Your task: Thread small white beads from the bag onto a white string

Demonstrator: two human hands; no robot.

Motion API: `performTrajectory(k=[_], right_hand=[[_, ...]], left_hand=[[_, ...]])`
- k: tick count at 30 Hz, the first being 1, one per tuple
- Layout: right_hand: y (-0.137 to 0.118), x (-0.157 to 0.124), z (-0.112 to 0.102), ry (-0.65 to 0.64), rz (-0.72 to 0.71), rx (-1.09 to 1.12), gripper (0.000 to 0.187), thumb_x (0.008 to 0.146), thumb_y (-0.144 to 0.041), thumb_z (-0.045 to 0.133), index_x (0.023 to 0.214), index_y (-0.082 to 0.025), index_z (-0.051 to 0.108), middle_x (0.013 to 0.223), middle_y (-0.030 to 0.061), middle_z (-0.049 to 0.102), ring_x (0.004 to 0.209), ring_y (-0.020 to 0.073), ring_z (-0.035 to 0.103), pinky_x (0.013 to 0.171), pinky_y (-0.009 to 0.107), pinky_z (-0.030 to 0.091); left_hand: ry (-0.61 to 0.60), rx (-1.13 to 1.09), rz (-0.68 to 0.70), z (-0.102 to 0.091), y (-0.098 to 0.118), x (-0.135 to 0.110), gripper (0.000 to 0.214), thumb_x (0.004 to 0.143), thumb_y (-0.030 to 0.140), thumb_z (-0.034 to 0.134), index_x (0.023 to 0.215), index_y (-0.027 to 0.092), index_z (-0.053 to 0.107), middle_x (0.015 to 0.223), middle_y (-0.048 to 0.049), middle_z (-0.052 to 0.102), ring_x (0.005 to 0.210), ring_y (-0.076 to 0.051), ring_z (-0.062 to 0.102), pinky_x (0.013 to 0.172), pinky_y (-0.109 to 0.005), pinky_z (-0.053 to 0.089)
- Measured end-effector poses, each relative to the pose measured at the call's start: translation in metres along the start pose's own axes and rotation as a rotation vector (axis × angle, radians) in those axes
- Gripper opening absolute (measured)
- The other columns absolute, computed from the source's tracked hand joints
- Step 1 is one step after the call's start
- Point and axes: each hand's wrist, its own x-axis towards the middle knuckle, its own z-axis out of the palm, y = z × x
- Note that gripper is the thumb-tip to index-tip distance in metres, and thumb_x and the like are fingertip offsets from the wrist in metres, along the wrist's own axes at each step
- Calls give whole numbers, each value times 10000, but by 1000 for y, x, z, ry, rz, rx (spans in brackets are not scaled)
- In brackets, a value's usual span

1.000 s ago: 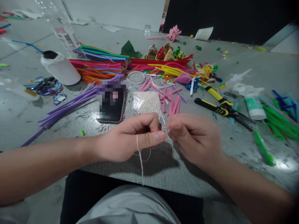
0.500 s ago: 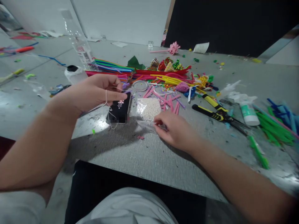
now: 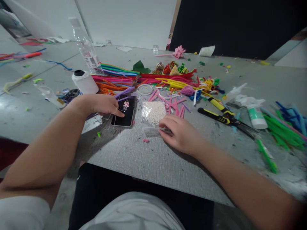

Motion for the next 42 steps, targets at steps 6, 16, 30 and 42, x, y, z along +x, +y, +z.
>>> performTrajectory(k=[6, 16, 30, 42], right_hand=[[3, -1, -1, -15, 4, -56, 38, 940, -128, 574, 921, -157, 588, 885, 56, 626, 788, 169, 562, 717, 283, 441], [-7, 2, 2, -123, -79, -330, 254, 1028, -182, 489, 1084, -148, 734, 935, 120, 601, 863, 240, 503, 740, 354, 403], [-23, 11, 6, -205, -91, -517, 129, 928, -183, 682, 1045, -169, 736, 1025, 119, 686, 960, 289, 545, 757, 387, 400], [-19, 12, 6, -143, -76, -513, 83, 933, -189, 670, 879, -173, 731, 1097, 139, 701, 984, 300, 528, 793, 426, 393]], left_hand=[[77, -116, 62, 5, -8, 9, 457, 752, 444, 838, 521, 184, 540, 470, 58, 361, 485, -88, 255, 576, -311, 129], [206, -559, 420, 12, 34, -29, 265, 955, 406, 619, 800, 197, 571, 686, 25, 477, 612, -112, 400, 580, -263, 288], [-967, -1322, 507, 97, 102, -48, 351, 593, 151, 851, 871, 151, 638, 671, 72, 450, 552, -67, 405, 522, -191, 390], [-842, -1434, 437, 100, 100, -39, 266, 857, 402, 625, 768, 161, 557, 626, 58, 317, 527, -92, 257, 517, -247, 255]])
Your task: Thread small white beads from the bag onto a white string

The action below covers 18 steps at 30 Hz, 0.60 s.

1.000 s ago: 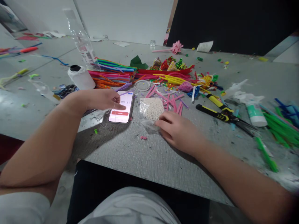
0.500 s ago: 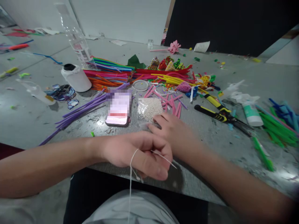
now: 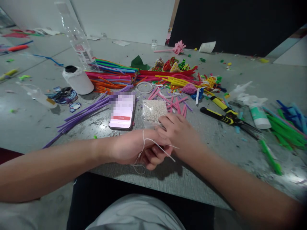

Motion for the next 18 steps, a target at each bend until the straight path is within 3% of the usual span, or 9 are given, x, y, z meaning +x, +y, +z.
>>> performTrajectory(k=[6, 14, 18], right_hand=[[3, 1, 1, 23, -12, 46, 110, 926, -173, 666, 818, -180, 683, 928, 110, 661, 942, 297, 523, 780, 427, 411], [6, -5, 7, 125, -73, 184, 166, 969, -158, 566, 896, -138, 715, 1136, 176, 701, 1034, 309, 559, 841, 450, 503], [11, -9, 4, 230, -75, 275, 163, 981, -170, 541, 1001, -130, 698, 1145, 172, 700, 1058, 287, 577, 904, 457, 537]], left_hand=[[52, 85, 66, 6, -2, 2, 361, 968, 430, 646, 756, 172, 507, 644, 69, 312, 507, -68, 259, 480, -225, 214], [41, -33, 255, 1, -4, 2, 210, 943, 197, 631, 745, 132, 600, 651, 22, 476, 546, -82, 423, 544, -225, 366], [123, -48, 294, 2, -2, -1, 217, 951, 219, 633, 759, 121, 649, 619, 27, 445, 538, -78, 386, 544, -218, 357]])
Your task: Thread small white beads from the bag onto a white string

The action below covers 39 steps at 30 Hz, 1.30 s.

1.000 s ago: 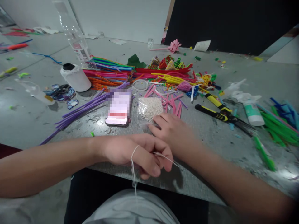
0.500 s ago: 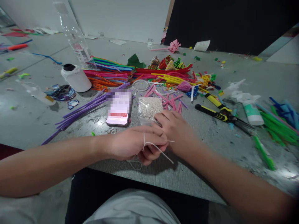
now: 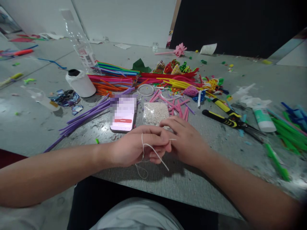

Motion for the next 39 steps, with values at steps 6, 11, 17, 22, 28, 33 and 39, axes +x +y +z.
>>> performTrajectory(k=[6, 11, 17, 22, 28, 33, 39], right_hand=[[0, -7, -13, 258, 298, 311, 62, 968, -158, 616, 990, -212, 638, 934, 55, 718, 868, 192, 669, 795, 356, 549], [-9, -8, -18, 322, 484, 717, 90, 992, -167, 610, 1028, -244, 639, 1038, 29, 709, 915, 147, 698, 772, 288, 570], [-13, -9, -15, 315, 485, 570, 109, 976, -168, 652, 1029, -263, 646, 944, 3, 719, 840, 132, 692, 737, 269, 558], [-3, -19, -15, 358, 574, 445, 90, 961, -190, 676, 1009, -265, 659, 894, 2, 712, 782, 141, 682, 706, 279, 565], [3, -23, -14, 315, 534, 345, 51, 966, -233, 668, 1002, -268, 663, 871, -2, 716, 766, 147, 680, 695, 287, 558], [5, -24, -15, 264, 513, 321, 28, 969, -262, 661, 997, -263, 659, 871, 1, 722, 751, 151, 681, 674, 294, 548], [7, -23, -14, 239, 510, 294, 36, 964, -259, 661, 999, -259, 668, 864, 0, 731, 737, 153, 682, 655, 295, 536]], left_hand=[[195, -64, 39, 1, 1, 4, 179, 905, 222, 655, 750, 148, 603, 605, 60, 360, 512, -66, 240, 470, -183, 251], [277, 73, 11, -1, -5, 8, 206, 899, 314, 676, 776, 165, 604, 614, 70, 327, 527, -72, 254, 495, -177, 291], [290, 634, 134, -3, 17, 1, 262, 965, 392, 587, 806, 185, 599, 698, 26, 488, 632, -115, 441, 583, -224, 391], [523, 1059, -41, -67, 94, -22, 159, 872, 334, 692, 826, 184, 719, 878, -78, 721, 816, -209, 618, 701, -296, 477], [737, 1047, -145, -131, 136, -37, 282, 834, 405, 682, 720, 151, 725, 819, -172, 753, 733, -273, 666, 662, -371, 486], [751, 974, -42, -134, 132, -32, 192, 829, 342, 700, 746, 170, 721, 825, -127, 755, 782, -265, 669, 683, -354, 481], [555, 792, 167, -88, 128, -41, 55, 824, 218, 712, 784, 181, 717, 810, -17, 715, 785, -148, 638, 730, -255, 481]])
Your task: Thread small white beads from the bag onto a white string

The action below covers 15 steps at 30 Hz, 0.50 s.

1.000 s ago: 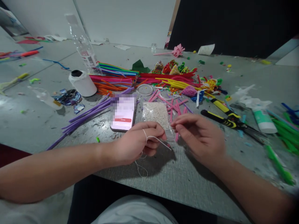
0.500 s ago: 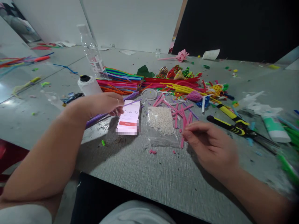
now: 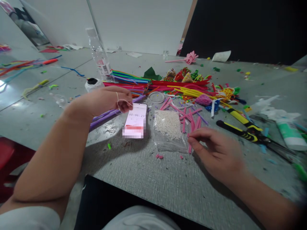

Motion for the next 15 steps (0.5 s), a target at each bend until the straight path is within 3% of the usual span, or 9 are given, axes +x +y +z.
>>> performTrajectory(k=[4, 5, 8, 10, 15], right_hand=[[-3, 1, 1, -2, -12, 27, 39, 965, -225, 652, 995, -250, 655, 877, 6, 728, 756, 153, 685, 680, 299, 537], [-5, 1, 0, 2, -19, 34, 48, 966, -217, 650, 1001, -249, 651, 883, 8, 726, 763, 155, 686, 687, 302, 538], [-11, -1, -3, 38, -41, 66, 89, 957, -191, 664, 1022, -252, 650, 901, 8, 715, 785, 154, 680, 701, 300, 535], [-18, -2, -6, 62, -64, 136, 136, 949, -150, 662, 1039, -250, 645, 922, 5, 701, 828, 145, 678, 728, 284, 537], [-34, -4, -15, 38, -128, 272, 249, 942, -51, 607, 1117, -229, 603, 1094, 21, 664, 1008, 115, 670, 872, 242, 552]], left_hand=[[-265, -219, 51, 61, 16, -30, 145, 884, 252, 655, 760, 175, 657, 746, -17, 674, 706, -151, 651, 687, -283, 499], [-351, -294, 51, 79, 15, -35, 193, 881, 284, 658, 728, 168, 648, 693, -26, 663, 637, -148, 635, 625, -277, 489], [-579, -721, -55, 125, -1, -46, 244, 908, 341, 712, 791, 129, 674, 739, -62, 681, 654, -135, 637, 634, -252, 487], [-603, -814, -103, 145, -16, -48, 266, 905, 357, 746, 820, 113, 681, 751, -61, 680, 666, -117, 639, 658, -227, 491], [-448, -913, -175, 164, -36, -45, 251, 912, 340, 747, 826, 119, 665, 768, -21, 640, 648, -86, 597, 643, -203, 467]])
